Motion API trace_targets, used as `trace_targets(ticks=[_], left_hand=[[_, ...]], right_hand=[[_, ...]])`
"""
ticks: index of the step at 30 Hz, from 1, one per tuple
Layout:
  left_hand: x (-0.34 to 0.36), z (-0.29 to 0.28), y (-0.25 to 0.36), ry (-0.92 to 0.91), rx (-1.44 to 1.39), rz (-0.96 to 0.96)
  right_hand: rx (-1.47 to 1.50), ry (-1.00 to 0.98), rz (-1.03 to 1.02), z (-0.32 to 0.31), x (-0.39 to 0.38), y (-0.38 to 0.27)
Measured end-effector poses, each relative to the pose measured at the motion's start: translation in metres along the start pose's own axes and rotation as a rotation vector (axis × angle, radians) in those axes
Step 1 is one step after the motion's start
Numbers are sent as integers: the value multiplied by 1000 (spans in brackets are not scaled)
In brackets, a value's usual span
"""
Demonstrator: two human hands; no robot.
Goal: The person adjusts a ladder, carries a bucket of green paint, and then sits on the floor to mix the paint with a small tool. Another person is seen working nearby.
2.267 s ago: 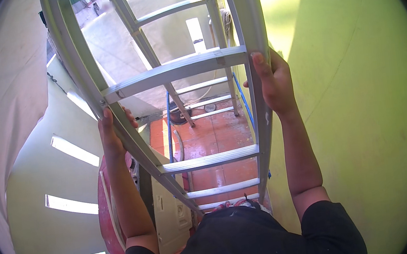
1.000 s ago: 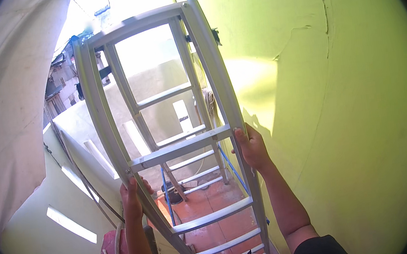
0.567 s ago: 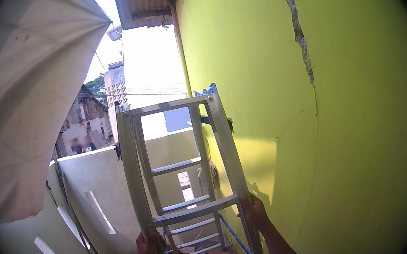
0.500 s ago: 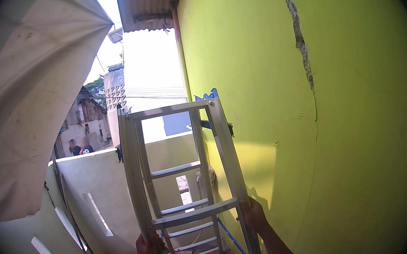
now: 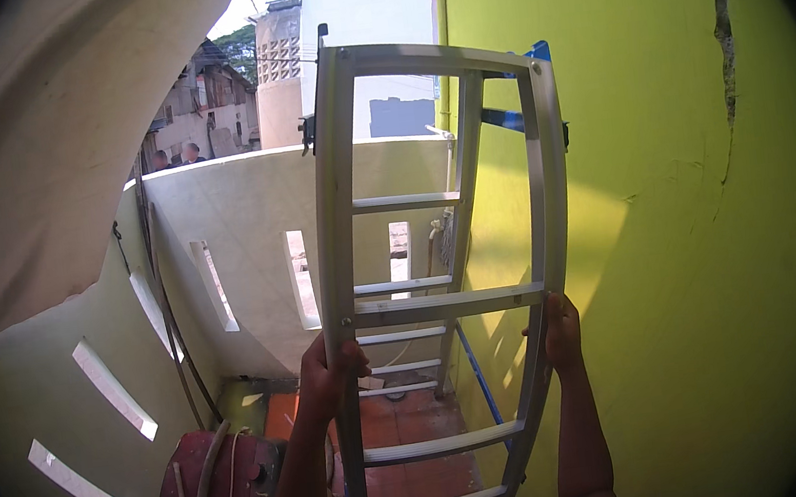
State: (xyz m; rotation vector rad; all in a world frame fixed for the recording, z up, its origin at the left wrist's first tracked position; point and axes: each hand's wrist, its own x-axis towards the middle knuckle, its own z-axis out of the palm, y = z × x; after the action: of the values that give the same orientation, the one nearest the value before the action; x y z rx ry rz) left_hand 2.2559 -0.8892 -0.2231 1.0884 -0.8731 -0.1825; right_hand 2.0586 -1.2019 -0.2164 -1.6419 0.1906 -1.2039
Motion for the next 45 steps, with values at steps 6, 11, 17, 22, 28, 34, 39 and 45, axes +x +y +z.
trace_targets(ticks=[6,11,17,22,28,34,39,45], left_hand=[[-13,-7,-11,4,-62,-134],[-11,-8,-16,-27,-49,-110],[-12,-11,-20,24,45,-116],[-12,-11,-19,69,101,-130],[-9,-12,-18,85,162,-133],[-8,-15,-21,90,157,-148],[-6,-14,-21,87,166,-130],[-7,-15,-21,99,182,-130]], right_hand=[[-72,70,40,6,-2,-6],[-121,122,94,12,-3,-13],[-48,59,26,15,-3,-13],[-43,43,81,16,-3,-15],[12,31,63,19,-2,-16],[27,22,39,20,-2,-15],[14,17,35,20,-1,-14],[60,35,15,20,-2,-13]])
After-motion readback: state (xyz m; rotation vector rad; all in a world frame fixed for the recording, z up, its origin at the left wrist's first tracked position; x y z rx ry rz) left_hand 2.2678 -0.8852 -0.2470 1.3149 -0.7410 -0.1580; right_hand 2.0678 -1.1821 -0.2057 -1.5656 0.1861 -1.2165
